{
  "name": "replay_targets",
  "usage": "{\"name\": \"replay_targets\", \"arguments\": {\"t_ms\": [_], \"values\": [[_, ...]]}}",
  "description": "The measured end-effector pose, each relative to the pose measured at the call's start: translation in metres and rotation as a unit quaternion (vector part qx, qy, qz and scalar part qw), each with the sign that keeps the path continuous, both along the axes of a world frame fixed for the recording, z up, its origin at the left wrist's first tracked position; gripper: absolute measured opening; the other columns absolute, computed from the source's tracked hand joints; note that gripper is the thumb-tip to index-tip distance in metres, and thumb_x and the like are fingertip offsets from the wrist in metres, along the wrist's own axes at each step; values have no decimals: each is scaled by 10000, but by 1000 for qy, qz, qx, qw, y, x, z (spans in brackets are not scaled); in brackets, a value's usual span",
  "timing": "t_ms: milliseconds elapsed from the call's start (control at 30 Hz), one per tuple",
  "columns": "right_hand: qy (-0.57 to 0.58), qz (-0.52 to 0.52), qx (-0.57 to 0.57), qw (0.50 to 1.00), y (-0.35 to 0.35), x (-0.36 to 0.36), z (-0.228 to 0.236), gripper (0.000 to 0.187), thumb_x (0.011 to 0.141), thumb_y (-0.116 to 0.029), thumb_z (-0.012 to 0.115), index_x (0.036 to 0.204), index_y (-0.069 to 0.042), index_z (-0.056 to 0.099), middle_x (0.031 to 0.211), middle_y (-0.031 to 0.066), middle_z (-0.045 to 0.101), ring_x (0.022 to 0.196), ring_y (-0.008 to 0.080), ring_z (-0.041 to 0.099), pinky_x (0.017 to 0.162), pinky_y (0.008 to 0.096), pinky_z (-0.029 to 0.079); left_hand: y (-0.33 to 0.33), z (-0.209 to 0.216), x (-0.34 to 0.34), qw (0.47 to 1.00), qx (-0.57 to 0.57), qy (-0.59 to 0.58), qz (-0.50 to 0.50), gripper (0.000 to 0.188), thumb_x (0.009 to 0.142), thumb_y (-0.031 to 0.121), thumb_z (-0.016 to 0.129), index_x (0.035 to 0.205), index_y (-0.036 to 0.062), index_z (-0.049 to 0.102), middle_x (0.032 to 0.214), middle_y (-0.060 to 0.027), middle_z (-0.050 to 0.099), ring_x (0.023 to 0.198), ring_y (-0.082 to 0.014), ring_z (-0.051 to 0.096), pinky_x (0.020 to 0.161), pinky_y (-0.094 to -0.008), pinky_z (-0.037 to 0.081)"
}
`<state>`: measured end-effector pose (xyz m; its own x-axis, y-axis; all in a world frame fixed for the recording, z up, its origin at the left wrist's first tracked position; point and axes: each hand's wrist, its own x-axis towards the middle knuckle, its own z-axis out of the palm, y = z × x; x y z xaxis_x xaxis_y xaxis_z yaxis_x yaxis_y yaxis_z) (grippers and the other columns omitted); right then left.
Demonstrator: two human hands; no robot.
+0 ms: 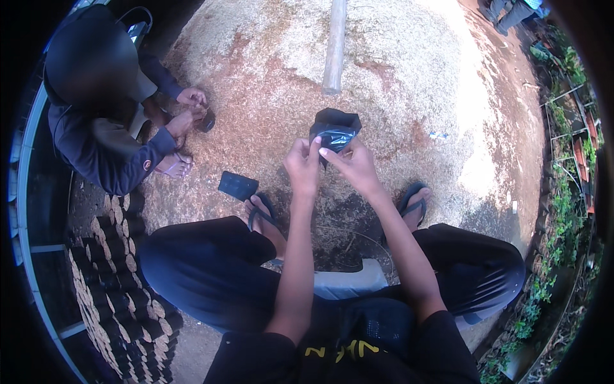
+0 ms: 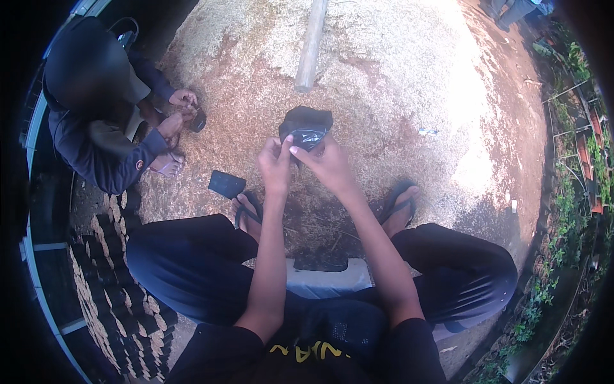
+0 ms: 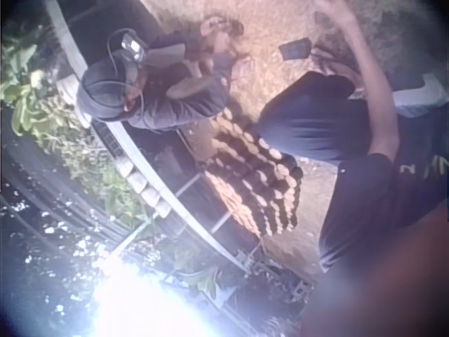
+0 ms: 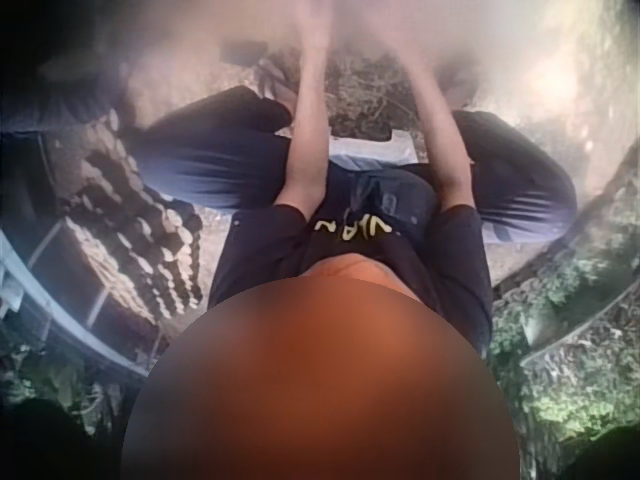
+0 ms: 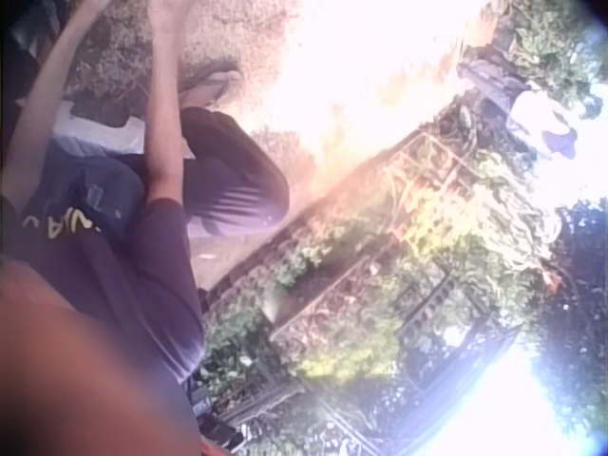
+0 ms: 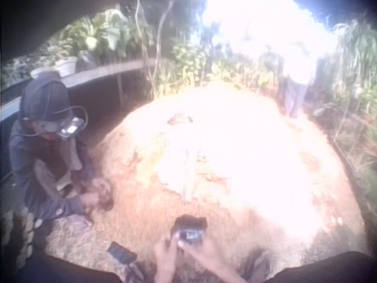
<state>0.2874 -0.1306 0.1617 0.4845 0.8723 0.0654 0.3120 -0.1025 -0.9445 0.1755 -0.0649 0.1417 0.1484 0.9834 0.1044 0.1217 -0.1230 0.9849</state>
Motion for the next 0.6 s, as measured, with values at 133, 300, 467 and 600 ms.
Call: {"name": "replay_targets", "arguments": {"t_ms": [133, 300, 467, 600], "values": [[79, 6, -77, 994, 2, 6, -12, 310, 923, -283, 704, 904, 22, 649, 714, 86, 664, 616, 159, 636, 560, 323, 485, 2, -5, 0, 997, -30, -70, 4, 263, 953, 140, 676, 753, 15, 559, 623, -36, 594, 565, -62, 501, 502, -263, 401], [-11, 25, -58, 998, 5, 22, -15, 224, 964, -184, 663, 844, 1, 626, 684, 14, 614, 561, 69, 564, 489, 239, 450, 12, -6, -11, 999, -40, -9, -24, 260, 972, 182, 662, 772, 41, 576, 665, -2, 602, 575, -57, 514, 506, -239, 404], [135, -20, -22, 990, 5, 24, -6, 266, 976, -215, 648, 816, -3, 626, 665, 24, 606, 569, 70, 552, 496, 246, 438, 1, 1, -9, 977, -117, 15, -180, 246, 996, 255, 628, 856, 56, 589, 671, 2, 588, 568, -62, 511, 523, -221, 395], [-4, 11, -67, 998, 3, 21, -6, 277, 971, -217, 650, 796, -5, 623, 663, 35, 606, 571, 82, 547, 514, 264, 435, -4, 0, -3, 974, -128, -82, -169, 191, 1002, 192, 608, 880, 47, 583, 668, 10, 571, 582, -55, 510, 529, -225, 391]]}}
